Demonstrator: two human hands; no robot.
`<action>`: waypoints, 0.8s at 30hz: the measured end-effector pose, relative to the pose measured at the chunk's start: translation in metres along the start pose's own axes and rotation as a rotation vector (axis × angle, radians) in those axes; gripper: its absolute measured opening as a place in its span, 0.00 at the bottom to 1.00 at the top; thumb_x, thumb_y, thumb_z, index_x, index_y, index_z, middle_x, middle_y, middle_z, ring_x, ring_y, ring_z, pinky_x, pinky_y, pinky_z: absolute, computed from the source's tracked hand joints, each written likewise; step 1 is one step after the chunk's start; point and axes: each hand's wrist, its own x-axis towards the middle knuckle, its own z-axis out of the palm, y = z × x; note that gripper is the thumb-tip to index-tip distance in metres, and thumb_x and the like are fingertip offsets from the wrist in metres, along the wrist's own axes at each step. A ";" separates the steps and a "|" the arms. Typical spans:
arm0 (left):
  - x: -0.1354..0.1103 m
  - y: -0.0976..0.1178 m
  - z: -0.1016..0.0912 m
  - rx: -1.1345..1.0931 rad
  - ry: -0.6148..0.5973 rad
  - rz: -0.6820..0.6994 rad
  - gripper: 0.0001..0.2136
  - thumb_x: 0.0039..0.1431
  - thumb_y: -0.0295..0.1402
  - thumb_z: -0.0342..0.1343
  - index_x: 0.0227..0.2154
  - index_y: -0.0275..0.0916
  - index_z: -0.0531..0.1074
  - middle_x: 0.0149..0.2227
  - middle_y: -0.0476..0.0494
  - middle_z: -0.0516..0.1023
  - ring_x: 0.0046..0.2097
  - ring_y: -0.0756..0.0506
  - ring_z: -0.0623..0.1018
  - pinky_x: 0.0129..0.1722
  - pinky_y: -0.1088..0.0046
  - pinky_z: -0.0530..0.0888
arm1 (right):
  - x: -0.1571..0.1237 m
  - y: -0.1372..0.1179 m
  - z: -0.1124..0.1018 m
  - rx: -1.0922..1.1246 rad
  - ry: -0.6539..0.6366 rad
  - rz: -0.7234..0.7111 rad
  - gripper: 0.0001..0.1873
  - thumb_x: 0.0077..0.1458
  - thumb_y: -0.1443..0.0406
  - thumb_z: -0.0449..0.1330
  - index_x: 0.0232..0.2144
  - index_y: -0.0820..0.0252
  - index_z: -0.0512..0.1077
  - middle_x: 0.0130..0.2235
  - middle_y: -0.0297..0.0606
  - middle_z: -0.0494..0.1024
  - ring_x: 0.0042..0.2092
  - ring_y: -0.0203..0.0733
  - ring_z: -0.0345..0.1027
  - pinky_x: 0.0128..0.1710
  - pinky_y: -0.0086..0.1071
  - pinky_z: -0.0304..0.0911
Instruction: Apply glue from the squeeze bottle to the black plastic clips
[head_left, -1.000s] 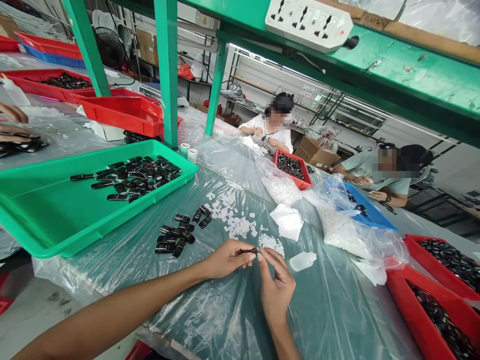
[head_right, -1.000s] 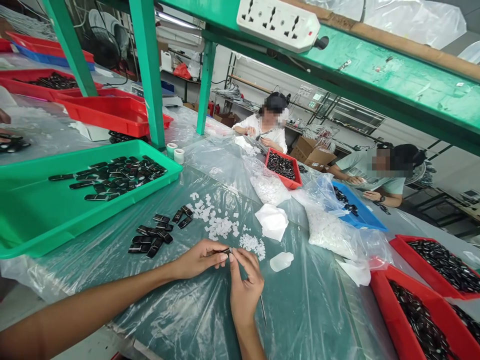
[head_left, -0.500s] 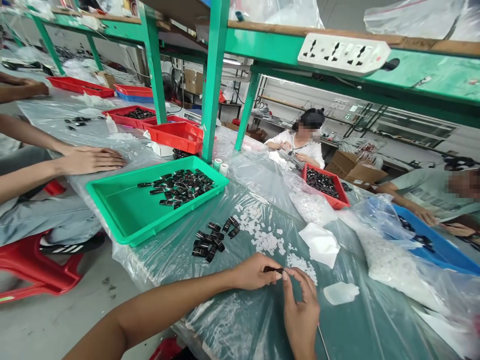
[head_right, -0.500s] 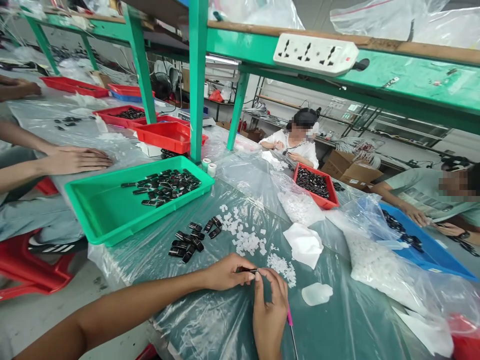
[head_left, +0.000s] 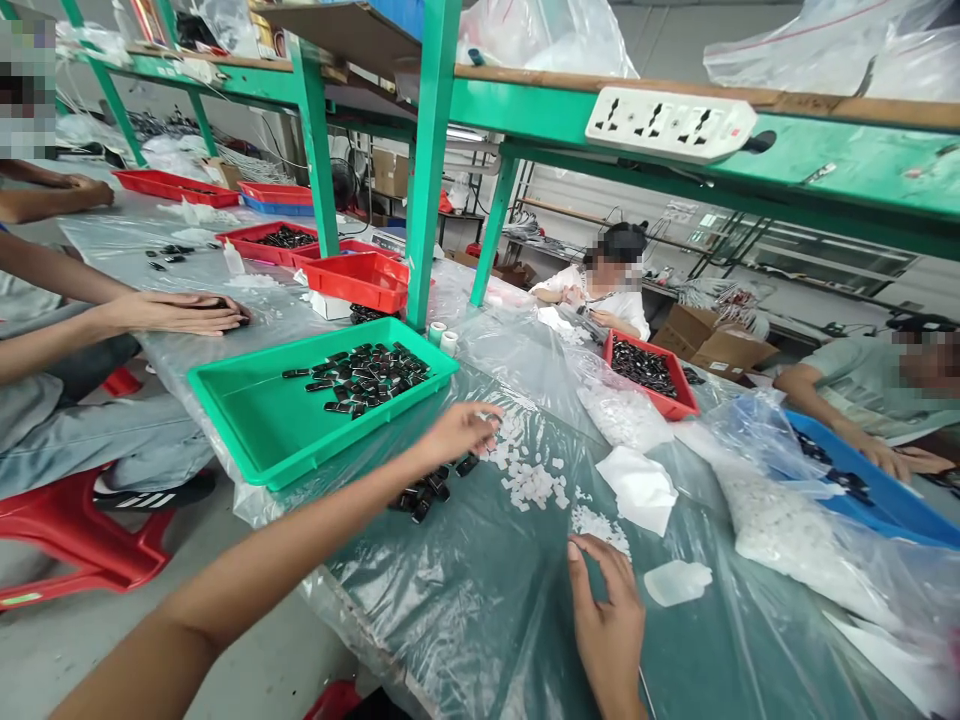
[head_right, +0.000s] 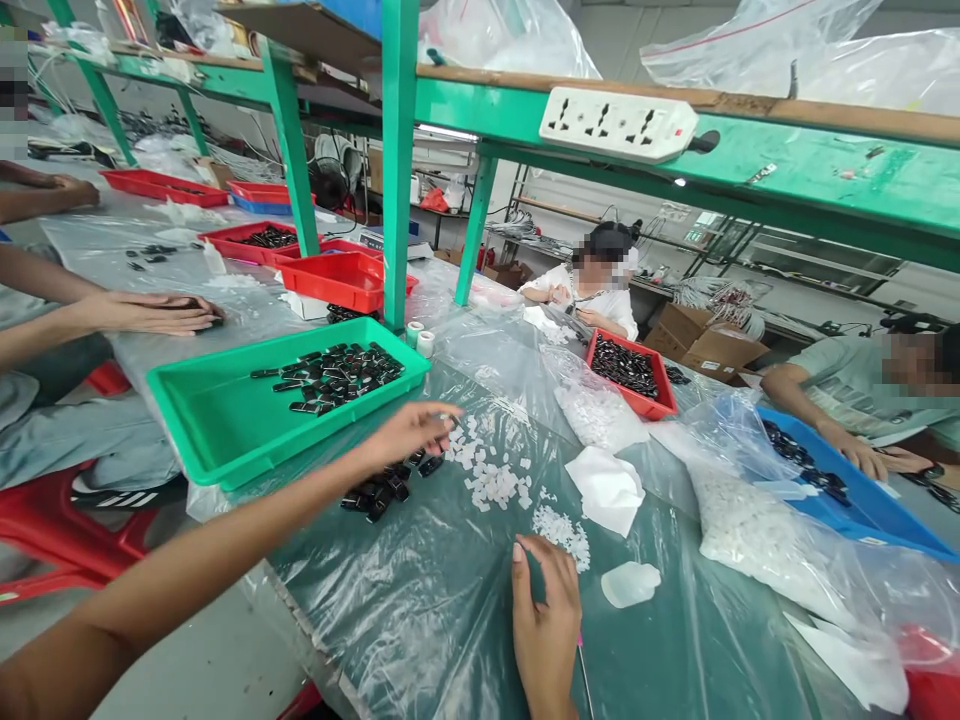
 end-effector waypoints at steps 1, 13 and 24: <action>0.007 0.005 -0.019 0.039 0.074 0.014 0.20 0.58 0.37 0.52 0.51 0.31 0.66 0.25 0.44 0.75 0.23 0.50 0.73 0.26 0.74 0.71 | 0.000 -0.001 0.000 -0.007 -0.016 -0.016 0.09 0.57 0.61 0.54 0.38 0.54 0.71 0.41 0.40 0.73 0.45 0.48 0.64 0.42 0.41 0.61; 0.009 -0.013 -0.093 0.957 0.235 -0.030 0.19 0.59 0.42 0.46 0.48 0.39 0.70 0.49 0.42 0.73 0.48 0.39 0.72 0.43 0.72 0.68 | -0.004 -0.001 -0.001 -0.072 -0.112 -0.136 0.08 0.58 0.63 0.53 0.38 0.53 0.70 0.39 0.40 0.74 0.43 0.47 0.66 0.39 0.41 0.62; -0.012 -0.051 -0.059 1.049 -0.154 -0.102 0.09 0.46 0.26 0.57 0.32 0.39 0.75 0.40 0.41 0.76 0.43 0.40 0.74 0.34 0.74 0.67 | 0.000 -0.003 -0.009 -0.122 -0.122 -0.246 0.07 0.58 0.65 0.53 0.38 0.54 0.70 0.36 0.37 0.76 0.40 0.44 0.68 0.37 0.38 0.63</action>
